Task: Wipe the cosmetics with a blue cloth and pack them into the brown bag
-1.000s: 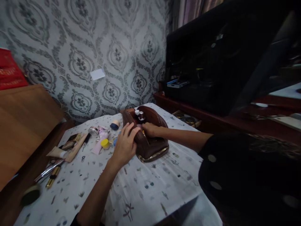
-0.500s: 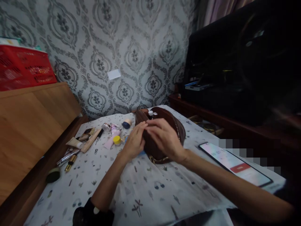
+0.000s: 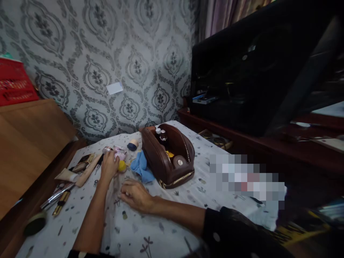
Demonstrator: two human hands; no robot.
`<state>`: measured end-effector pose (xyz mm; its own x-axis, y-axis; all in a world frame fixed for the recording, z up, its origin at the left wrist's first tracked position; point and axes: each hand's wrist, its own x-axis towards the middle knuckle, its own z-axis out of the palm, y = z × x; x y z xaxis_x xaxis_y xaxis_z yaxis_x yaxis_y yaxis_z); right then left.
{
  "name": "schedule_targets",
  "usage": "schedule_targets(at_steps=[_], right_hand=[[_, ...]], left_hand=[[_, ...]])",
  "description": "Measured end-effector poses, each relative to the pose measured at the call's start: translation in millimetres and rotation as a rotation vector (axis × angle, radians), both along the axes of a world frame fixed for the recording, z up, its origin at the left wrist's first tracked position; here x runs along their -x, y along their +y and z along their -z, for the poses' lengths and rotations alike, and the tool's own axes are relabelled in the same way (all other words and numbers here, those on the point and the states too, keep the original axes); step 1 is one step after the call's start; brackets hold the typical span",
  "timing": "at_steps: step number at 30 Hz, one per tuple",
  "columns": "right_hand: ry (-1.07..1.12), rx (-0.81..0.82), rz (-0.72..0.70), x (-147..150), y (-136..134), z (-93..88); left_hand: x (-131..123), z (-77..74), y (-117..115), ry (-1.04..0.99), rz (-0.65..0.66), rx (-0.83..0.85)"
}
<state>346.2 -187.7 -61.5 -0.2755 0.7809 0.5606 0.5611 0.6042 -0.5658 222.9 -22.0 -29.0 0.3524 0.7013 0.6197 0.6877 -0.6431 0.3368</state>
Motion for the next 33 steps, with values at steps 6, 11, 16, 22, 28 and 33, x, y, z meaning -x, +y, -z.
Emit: schedule_targets(at_steps=[6, 11, 16, 22, 28, 33], right_hand=[[0.202, 0.208, 0.048, 1, 1, 2.0], [0.249, 0.243, 0.05, -1, 1, 1.0], [0.223, 0.243, 0.072, -2, 3, 2.0], [0.188, 0.256, 0.087, -2, 3, 4.7], [0.179, 0.241, 0.089, -3, 5, 5.9], [0.193, 0.216, 0.086, -3, 7, 9.7]], left_hand=[[25, 25.8, 18, -0.04, -0.04, 0.16], [25, 44.5, 19, -0.03, 0.002, 0.254], [26, 52.2, 21, 0.007, -0.003, 0.248], [27, 54.5, 16, 0.03, -0.021, 0.191], [23, 49.4, 8, 0.072, -0.058, 0.128], [18, 43.9, 2, 0.143, -0.102, 0.09]])
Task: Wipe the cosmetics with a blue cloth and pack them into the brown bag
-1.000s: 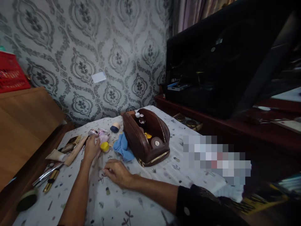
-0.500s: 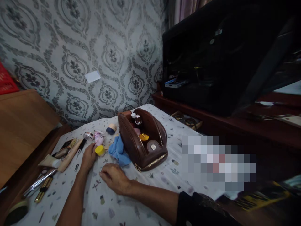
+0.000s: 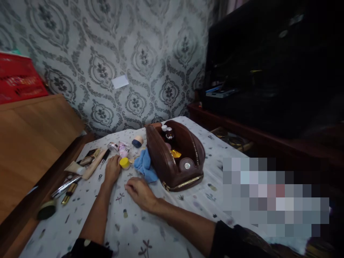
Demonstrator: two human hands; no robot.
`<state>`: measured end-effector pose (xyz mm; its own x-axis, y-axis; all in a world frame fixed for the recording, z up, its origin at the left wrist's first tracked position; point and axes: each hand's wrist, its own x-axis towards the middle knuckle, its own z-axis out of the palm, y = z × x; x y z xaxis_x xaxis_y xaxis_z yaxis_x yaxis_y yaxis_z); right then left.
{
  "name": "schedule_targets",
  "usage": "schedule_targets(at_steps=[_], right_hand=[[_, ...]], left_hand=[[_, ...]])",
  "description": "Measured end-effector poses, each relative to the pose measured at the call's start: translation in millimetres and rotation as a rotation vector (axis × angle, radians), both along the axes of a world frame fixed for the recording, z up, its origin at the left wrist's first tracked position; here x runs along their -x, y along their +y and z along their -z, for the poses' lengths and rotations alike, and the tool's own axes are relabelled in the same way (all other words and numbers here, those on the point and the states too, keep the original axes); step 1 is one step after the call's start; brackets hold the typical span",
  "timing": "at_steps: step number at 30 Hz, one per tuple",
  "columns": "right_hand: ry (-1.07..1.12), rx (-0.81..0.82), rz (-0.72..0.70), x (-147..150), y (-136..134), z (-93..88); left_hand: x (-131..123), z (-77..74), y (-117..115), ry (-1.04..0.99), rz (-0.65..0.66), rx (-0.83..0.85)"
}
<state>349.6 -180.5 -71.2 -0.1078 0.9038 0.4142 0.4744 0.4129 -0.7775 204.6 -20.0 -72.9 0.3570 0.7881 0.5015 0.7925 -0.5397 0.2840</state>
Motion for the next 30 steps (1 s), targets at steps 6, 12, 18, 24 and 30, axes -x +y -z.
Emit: schedule_targets(at_steps=[6, 12, 18, 24, 30], right_hand=[[0.038, -0.02, -0.017, -1, 1, 3.6], [0.058, -0.037, -0.033, -3, 1, 3.1], [0.057, -0.049, -0.048, -3, 1, 5.2], [0.045, -0.055, -0.038, -3, 3, 7.7], [-0.027, -0.09, -0.102, -2, -2, 4.7]], left_hand=[[-1, 1.1, 0, 0.053, -0.075, -0.02], [2, 1.9, 1, 0.035, -0.14, -0.056], [8, 2.7, 2, -0.013, -0.108, -0.07], [1, -12.2, -5, -0.112, -0.105, -0.11], [-45, -40.2, -34, -0.029, 0.27, -0.123]])
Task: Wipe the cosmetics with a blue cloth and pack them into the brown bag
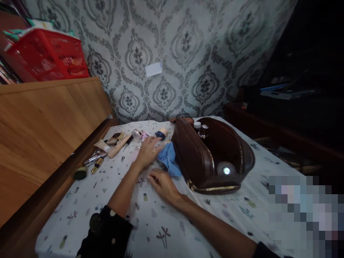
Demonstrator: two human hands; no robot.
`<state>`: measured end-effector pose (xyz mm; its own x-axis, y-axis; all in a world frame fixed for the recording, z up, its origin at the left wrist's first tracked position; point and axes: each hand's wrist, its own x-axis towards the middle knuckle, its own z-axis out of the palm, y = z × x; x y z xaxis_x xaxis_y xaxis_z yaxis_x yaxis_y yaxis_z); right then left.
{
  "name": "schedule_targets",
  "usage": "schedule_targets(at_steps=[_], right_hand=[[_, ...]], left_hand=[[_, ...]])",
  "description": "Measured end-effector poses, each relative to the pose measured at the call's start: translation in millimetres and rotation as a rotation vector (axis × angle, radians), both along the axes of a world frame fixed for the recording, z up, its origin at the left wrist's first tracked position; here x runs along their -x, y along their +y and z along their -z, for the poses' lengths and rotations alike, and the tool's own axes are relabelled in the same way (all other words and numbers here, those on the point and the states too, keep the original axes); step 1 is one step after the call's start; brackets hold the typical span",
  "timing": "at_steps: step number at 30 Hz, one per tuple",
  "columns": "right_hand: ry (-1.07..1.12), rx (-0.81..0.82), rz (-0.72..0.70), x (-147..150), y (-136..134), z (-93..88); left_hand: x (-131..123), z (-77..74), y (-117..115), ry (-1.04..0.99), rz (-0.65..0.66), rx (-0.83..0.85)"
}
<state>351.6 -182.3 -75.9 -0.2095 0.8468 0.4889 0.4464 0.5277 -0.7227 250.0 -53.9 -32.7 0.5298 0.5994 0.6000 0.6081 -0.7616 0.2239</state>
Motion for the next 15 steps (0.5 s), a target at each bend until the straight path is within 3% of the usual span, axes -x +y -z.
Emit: schedule_targets(at_steps=[3, 6, 9, 15], right_hand=[[-0.058, -0.008, -0.062, 1, -4, -1.2], [-0.117, -0.001, -0.087, 1, -5, -2.1], [-0.154, -0.023, -0.094, 1, -6, -4.1], [-0.169, -0.006, -0.088, 0, -8, -8.5]], left_hand=[[-21, -1.1, -16, 0.167, 0.303, 0.094], [-27, -2.3, -23, 0.163, 0.376, 0.219], [-20, -11.7, -17, 0.022, 0.284, 0.231], [15, -32.1, 12, -0.366, -0.032, 0.158]])
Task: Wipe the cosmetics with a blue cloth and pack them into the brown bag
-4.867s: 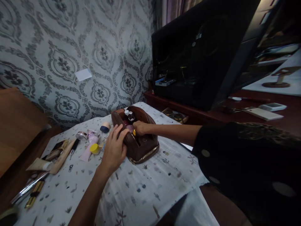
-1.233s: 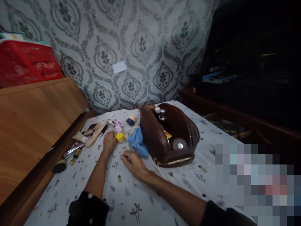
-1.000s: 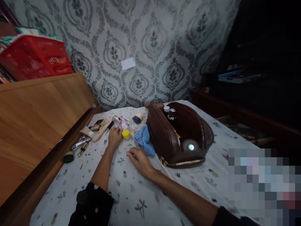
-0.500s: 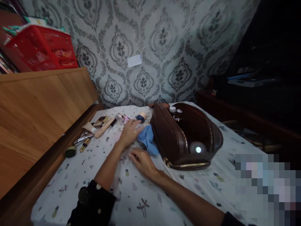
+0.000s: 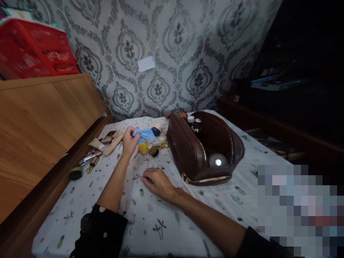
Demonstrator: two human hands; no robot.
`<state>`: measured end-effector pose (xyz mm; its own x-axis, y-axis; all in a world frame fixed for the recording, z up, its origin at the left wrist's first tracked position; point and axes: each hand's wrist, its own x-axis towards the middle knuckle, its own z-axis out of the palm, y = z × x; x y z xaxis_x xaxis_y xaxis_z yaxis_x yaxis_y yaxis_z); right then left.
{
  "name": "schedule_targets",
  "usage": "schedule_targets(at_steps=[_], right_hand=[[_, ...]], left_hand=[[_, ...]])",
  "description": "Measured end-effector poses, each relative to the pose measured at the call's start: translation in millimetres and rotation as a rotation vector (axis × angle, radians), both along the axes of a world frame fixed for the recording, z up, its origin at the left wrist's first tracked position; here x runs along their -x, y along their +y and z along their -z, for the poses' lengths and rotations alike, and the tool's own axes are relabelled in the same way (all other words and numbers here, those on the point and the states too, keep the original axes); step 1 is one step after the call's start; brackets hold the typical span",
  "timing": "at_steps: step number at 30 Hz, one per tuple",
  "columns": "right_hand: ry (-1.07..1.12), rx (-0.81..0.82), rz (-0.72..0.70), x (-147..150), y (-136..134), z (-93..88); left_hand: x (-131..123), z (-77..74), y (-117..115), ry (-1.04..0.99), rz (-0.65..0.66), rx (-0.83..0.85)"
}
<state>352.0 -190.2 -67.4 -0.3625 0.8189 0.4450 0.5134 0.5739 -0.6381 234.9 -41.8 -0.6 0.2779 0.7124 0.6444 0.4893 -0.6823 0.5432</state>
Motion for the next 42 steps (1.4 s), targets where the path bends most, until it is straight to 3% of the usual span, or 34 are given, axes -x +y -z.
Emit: schedule_targets(at_steps=[6, 14, 19, 21, 24, 29, 31, 35, 42], right_hand=[[-0.012, 0.013, 0.011, 1, 0, 0.0], [-0.026, -0.014, -0.006, 1, 4, 7.1], [-0.041, -0.029, -0.014, 0, 5, 8.3], [-0.044, -0.028, -0.011, 0, 5, 8.5], [-0.038, -0.023, -0.012, 0, 6, 9.5], [-0.036, -0.01, -0.014, 0, 6, 8.5], [-0.039, -0.006, -0.016, 0, 5, 6.7], [-0.051, -0.002, -0.012, 0, 4, 4.5], [-0.044, -0.003, -0.017, 0, 3, 3.4]], left_hand=[[1, 11.6, 5, 0.0, -0.122, -0.044], [-34, 40.9, -24, 0.516, 0.004, -0.08], [-34, 32.3, -27, 0.683, -0.036, -0.058], [-26, 24.9, -22, 0.688, -0.107, -0.039], [-7, 20.4, -9, 0.657, -0.313, 0.007], [40, 35.1, 13, 0.587, -0.757, 0.14], [57, 42.2, 17, 0.578, -0.873, 0.193], [72, 46.3, 18, 0.61, -0.916, 0.218], [57, 37.7, 24, 0.655, -0.798, 0.194]])
